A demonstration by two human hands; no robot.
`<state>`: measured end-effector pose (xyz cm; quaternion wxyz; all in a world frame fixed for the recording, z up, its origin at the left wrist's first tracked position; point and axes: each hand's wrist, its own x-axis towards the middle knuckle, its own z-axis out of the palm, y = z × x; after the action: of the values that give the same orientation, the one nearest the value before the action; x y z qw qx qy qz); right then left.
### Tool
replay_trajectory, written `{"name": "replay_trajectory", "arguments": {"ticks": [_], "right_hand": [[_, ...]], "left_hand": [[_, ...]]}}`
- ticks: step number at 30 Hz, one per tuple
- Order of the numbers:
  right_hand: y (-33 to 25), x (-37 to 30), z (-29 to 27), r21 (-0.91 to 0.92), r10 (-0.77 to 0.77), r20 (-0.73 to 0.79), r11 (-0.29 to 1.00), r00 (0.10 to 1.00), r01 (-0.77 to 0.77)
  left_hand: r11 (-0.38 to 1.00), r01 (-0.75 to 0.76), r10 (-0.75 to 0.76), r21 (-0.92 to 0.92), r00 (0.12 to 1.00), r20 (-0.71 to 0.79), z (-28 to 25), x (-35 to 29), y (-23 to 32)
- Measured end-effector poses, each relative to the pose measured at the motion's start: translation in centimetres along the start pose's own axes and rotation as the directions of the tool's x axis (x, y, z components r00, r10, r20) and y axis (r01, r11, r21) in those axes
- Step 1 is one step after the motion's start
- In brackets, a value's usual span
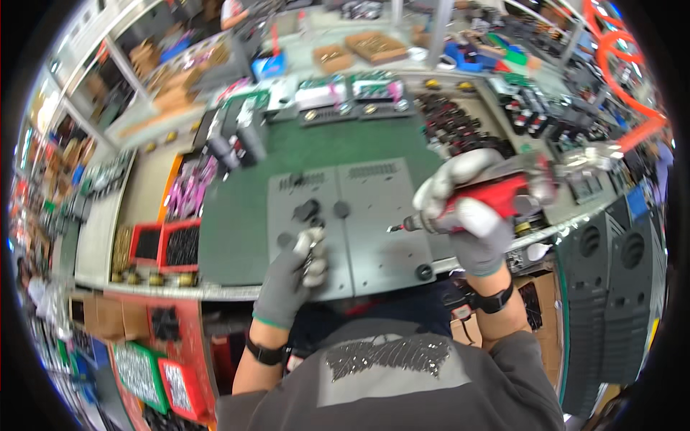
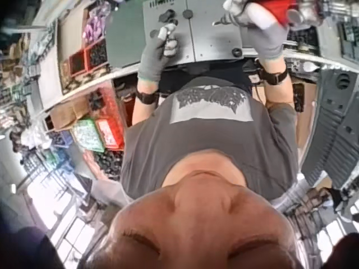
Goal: Installing circular components and internal hardware into a grey metal electronics chassis on an assembly line.
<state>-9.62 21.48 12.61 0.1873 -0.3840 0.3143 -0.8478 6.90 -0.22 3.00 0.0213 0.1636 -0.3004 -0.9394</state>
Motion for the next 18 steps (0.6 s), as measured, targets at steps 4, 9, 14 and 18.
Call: {"name": "replay_trajectory", "arguments": {"ticks": [4, 9, 14, 18], "right_hand": [[1.0, 0.3, 2.7, 0.025, 0.03, 0.06, 0.999, 0.998, -0.032], [1.9, -0.2, 2.7, -0.098, 0.082, 0.152, 0.993, 0.985, -0.067], [1.5, -1.2, 3.2, -0.146, 0.104, 0.137, 0.986, 0.985, -0.083], [0.8, -2.3, 3.6, -0.266, 0.1, 0.017, 0.96, 0.995, -0.092]], "left_hand": [[0.997, -0.03, 0.034, 0.068, 0.997, -0.07, 0.2, -0.5, 0.6], [0.558, -0.091, 0.286, 0.825, 0.954, -0.089, 1.3, 1.2, 1.5], [-0.375, -0.027, 0.503, 0.927, 0.834, 0.227, 3.5, 6.0, -0.1], [-0.588, 0.077, 0.397, 0.806, 0.895, 0.204, 4.6, 7.8, 0.9]]}}
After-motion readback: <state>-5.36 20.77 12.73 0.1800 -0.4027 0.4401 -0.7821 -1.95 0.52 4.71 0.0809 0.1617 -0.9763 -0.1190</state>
